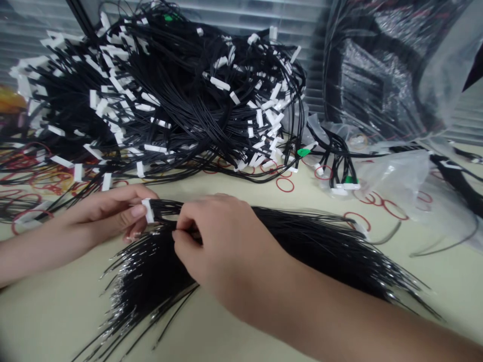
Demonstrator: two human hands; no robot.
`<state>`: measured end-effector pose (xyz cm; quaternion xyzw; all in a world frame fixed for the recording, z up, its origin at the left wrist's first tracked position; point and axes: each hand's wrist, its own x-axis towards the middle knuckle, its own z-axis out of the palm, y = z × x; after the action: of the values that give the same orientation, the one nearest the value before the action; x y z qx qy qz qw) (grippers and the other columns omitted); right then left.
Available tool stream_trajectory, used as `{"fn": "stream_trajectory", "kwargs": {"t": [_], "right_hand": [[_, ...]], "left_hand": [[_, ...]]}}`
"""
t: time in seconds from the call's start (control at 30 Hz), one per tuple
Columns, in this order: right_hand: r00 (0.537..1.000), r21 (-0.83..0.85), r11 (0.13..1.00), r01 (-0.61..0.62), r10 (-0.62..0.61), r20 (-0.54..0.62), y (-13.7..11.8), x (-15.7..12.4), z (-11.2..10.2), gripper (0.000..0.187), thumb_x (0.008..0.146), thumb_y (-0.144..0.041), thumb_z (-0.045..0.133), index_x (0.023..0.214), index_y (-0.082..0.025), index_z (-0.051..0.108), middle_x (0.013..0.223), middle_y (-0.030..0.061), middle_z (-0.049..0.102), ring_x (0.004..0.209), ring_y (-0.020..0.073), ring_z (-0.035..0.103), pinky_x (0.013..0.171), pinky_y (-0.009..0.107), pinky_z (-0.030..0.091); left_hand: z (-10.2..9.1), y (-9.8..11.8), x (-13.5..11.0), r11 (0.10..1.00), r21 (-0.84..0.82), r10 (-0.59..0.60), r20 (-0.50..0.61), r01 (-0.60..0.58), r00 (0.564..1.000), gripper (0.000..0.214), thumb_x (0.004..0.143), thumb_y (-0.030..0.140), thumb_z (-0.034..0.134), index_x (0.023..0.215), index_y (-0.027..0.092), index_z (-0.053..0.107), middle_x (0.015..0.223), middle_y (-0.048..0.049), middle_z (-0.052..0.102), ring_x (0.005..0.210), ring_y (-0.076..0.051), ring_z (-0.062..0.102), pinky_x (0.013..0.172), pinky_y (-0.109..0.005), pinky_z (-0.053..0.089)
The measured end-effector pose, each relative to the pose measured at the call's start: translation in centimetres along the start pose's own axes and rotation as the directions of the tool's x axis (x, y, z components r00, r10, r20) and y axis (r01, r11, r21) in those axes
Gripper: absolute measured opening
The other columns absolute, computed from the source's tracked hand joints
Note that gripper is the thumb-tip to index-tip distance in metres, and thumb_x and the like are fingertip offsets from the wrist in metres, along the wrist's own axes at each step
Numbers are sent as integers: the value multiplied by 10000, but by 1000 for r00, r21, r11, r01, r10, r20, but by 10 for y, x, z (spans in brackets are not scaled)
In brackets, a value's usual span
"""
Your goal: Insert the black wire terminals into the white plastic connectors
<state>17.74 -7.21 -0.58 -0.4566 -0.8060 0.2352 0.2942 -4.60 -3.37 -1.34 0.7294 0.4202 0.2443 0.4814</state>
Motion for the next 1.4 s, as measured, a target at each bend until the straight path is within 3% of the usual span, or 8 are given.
{"fn": "stream_trajectory", "kwargs": {"t": [0.13,0.27,0.47,0.87,1.4], "right_hand": [[997,76,995,-65,69,-47,3,1,3,182,816,-49,660,682,-173,647,550,-83,578,476,49,449,477,208,318],[992,144,989,-30,48,-118,6,2,12,165,848,-54,651,821,-190,742,709,-55,720,590,68,586,528,198,390],[975,140,967,-212,220,-43,0,4,6,150,864,-157,644,747,-192,731,664,-46,696,571,82,574,532,221,402],[992,-66,990,-126,124,-32,2,6,-7,209,820,-94,597,648,-184,672,508,-69,581,452,51,453,421,211,309],[988,-113,982,-153,153,-13,0,5,-8,246,807,-112,601,572,-184,600,478,-72,506,435,47,389,422,226,262]], "left_hand": [[-1,-3,0,1000,0,-13,-19,13,1000,112,920,278,575,902,183,632,642,46,556,548,-96,544,514,-149,469],[-1,-2,-1,999,36,5,-31,-4,1000,124,924,271,554,893,184,639,614,49,552,531,-98,537,503,-151,465],[1,-1,-2,999,33,3,-49,-1,999,111,913,263,566,906,191,650,621,55,548,534,-96,544,505,-150,466],[2,1,-1,1000,-15,2,-41,-3,999,110,909,256,566,857,181,627,603,57,559,535,-87,553,508,-136,473],[2,-2,-2,999,-30,43,-40,-44,998,116,917,222,533,889,159,627,619,48,557,546,-93,554,513,-167,461]]}}
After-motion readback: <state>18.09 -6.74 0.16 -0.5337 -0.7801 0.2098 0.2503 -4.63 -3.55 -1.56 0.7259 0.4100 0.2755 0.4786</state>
